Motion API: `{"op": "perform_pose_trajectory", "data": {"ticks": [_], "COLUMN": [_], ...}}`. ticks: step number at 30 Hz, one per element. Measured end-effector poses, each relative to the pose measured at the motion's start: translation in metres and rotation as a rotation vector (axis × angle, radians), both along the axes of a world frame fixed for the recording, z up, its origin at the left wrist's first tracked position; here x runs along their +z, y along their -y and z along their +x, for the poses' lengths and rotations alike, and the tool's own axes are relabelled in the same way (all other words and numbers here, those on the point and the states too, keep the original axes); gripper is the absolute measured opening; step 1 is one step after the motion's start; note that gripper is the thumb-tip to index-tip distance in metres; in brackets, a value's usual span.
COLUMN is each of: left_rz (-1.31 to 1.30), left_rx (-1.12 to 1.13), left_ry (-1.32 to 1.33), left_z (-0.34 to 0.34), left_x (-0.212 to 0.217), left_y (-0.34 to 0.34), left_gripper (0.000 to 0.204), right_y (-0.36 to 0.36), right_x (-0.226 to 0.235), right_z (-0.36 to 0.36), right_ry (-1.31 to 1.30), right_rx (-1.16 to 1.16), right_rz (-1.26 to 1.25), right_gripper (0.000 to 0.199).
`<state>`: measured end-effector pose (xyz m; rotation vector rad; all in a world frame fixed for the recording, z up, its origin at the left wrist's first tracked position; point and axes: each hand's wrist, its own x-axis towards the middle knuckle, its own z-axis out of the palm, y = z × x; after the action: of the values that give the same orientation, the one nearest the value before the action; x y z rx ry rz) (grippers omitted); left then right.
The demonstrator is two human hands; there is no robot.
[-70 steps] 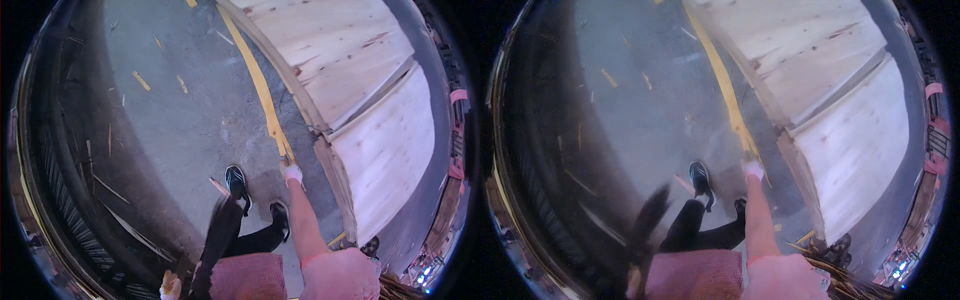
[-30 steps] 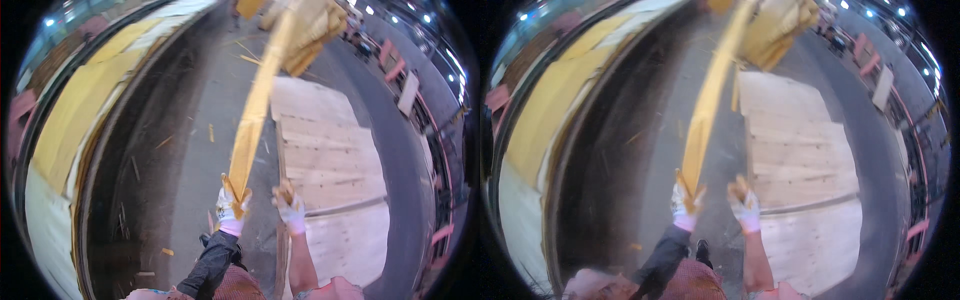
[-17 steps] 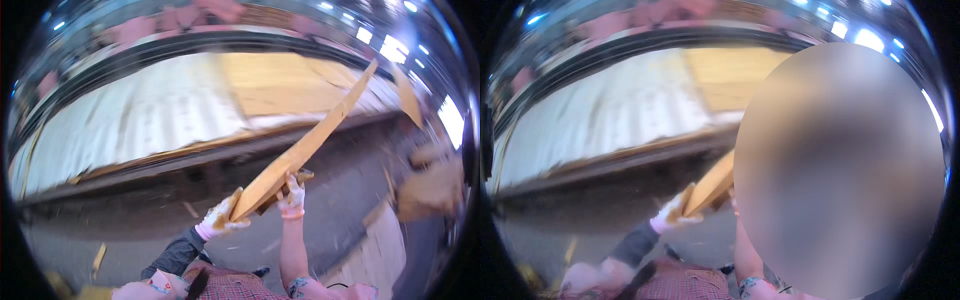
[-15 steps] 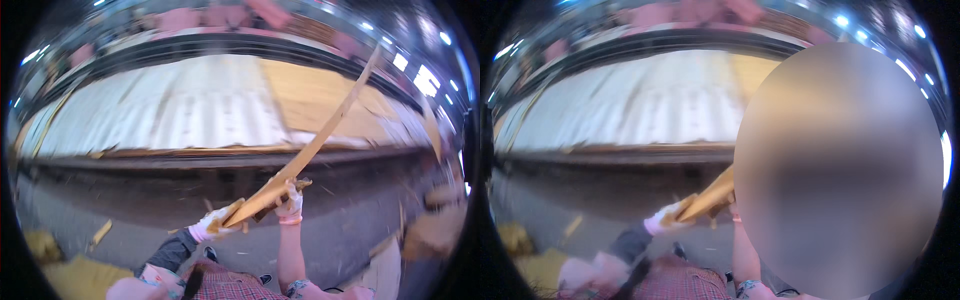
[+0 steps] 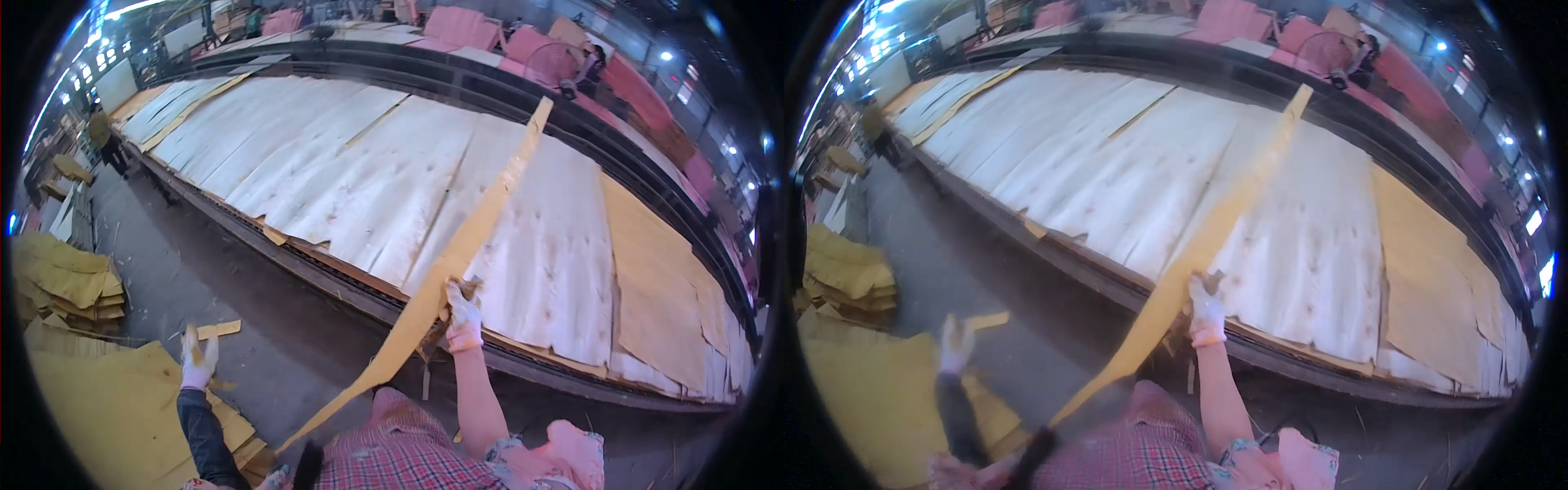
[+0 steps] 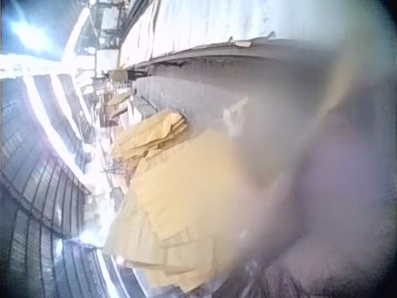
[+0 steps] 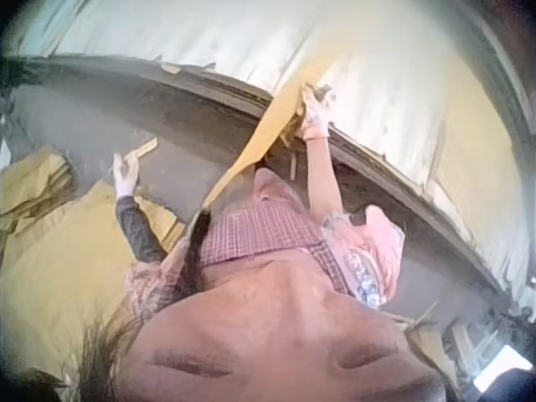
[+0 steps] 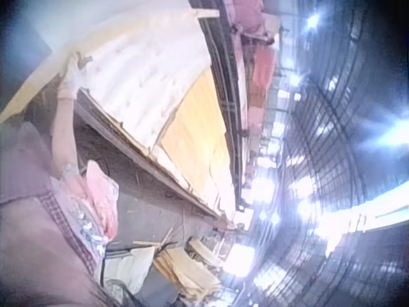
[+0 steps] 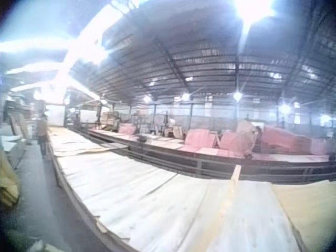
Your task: The person assembles large plywood sheets on a long production table by hand, fitting the edges together, picking up thin wooden strips and smaller sheets from nearby stacks, and laying them onto the table surface.
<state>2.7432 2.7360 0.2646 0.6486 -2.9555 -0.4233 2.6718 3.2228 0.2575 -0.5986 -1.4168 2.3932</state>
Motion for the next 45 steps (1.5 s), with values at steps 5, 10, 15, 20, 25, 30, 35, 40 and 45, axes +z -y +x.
{"op": "perform_pose_trajectory", "data": {"ticks": [5,10,15,20,25,30,35,40,45], "left_rz": [0.191,1.152,1.55,1.151,0.895,0.612,0.878,0.935,0.644], "left_rx": [-0.597,-0.56,-0.52,-0.488,-0.484,-0.72,-0.46,-0.654,-1.359], "left_ry": [-0.331,0.676,0.573,0.742,0.686,0.373,0.726,0.56,0.578], "left_z": [-0.123,-0.24,-0.381,-0.579,-0.651,-0.66,-0.653,-0.609,-0.595], "left_x": [0.011,0.054,-0.001,-0.077,-0.132,-0.235,-0.185,-0.117,-0.029], "left_y": [-0.061,-0.141,-0.101,-0.055,-0.034,-0.043,-0.025,-0.036,-0.011], "left_gripper": [0.062,0.042,0.033,0.04,0.041,0.039,0.034,0.028,0.033], "right_y": [0.093,0.16,0.147,0.162,0.245,0.295,0.279,0.232,0.248], "right_x": [-0.02,-0.015,-0.022,-0.075,-0.114,-0.151,-0.136,-0.148,-0.061], "right_z": [-0.134,-0.24,-0.35,-0.431,-0.522,-0.618,-0.566,-0.511,-0.514], "right_ry": [0.051,0.041,0.23,0.426,0.481,0.685,0.868,0.634,0.312], "right_rx": [0.099,0.087,0.419,0.408,0.756,1.047,1.409,0.33,-0.009], "right_rz": [-0.06,-0.251,0.392,0.713,1.451,1.585,1.455,0.747,-0.082], "right_gripper": [0.011,0.009,0.044,0.049,0.057,0.062,0.04,0.035,0.046]}}
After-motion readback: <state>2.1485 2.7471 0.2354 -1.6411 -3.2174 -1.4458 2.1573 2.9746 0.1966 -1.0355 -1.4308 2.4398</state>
